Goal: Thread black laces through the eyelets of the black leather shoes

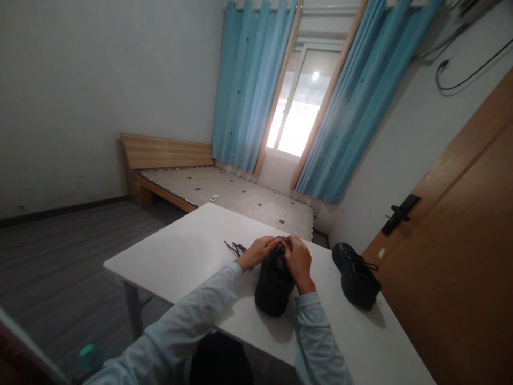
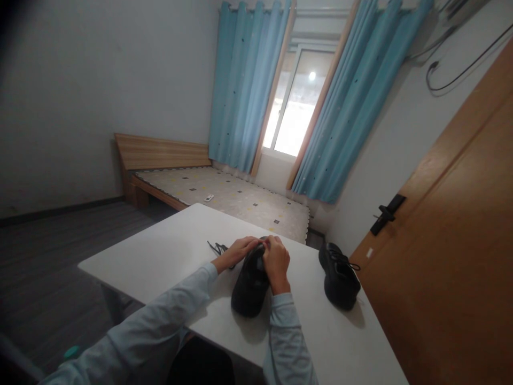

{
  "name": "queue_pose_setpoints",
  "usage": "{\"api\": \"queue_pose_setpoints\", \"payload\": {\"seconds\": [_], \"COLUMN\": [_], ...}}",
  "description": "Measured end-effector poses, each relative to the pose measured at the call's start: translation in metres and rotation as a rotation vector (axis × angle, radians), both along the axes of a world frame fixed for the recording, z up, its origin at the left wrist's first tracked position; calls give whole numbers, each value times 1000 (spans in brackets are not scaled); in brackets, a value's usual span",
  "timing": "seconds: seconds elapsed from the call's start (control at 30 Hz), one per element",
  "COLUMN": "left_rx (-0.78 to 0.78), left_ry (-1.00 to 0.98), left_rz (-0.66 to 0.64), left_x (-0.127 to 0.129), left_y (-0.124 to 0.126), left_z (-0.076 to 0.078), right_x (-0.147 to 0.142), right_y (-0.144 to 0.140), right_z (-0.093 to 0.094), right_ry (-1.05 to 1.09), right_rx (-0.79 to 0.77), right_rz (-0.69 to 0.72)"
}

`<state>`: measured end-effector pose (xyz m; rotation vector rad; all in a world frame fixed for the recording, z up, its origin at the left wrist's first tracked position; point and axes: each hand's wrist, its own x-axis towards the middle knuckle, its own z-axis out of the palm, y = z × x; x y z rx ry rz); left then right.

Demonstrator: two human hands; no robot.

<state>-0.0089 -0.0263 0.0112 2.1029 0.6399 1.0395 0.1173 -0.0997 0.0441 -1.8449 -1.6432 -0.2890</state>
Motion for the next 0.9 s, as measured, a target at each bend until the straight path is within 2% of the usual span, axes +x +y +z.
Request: {"api": "queue_pose_setpoints", "payload": {"seconds": [0.13, 0.3, 0.5, 0.7, 0.9], "left_rx": [-16, -36, -108, -209, -286], "left_ry": [-19, -56, -209, -366, -503], "left_rz": [12, 31, -27, -56, -125], "left_x": [1, 3, 3, 1, -3], "left_y": [0, 1, 6, 7, 5], "left_z": [1, 0, -4, -2, 6], "right_x": [3, 6, 17, 31, 37], "right_y": [-1, -1, 3, 11, 16], "right_z": [0, 1, -2, -13, -21], "right_ry": [40, 94, 255, 372, 332], "right_rx": [60, 62, 81, 54, 93], "right_rz": [67, 127, 145, 170, 59]}}
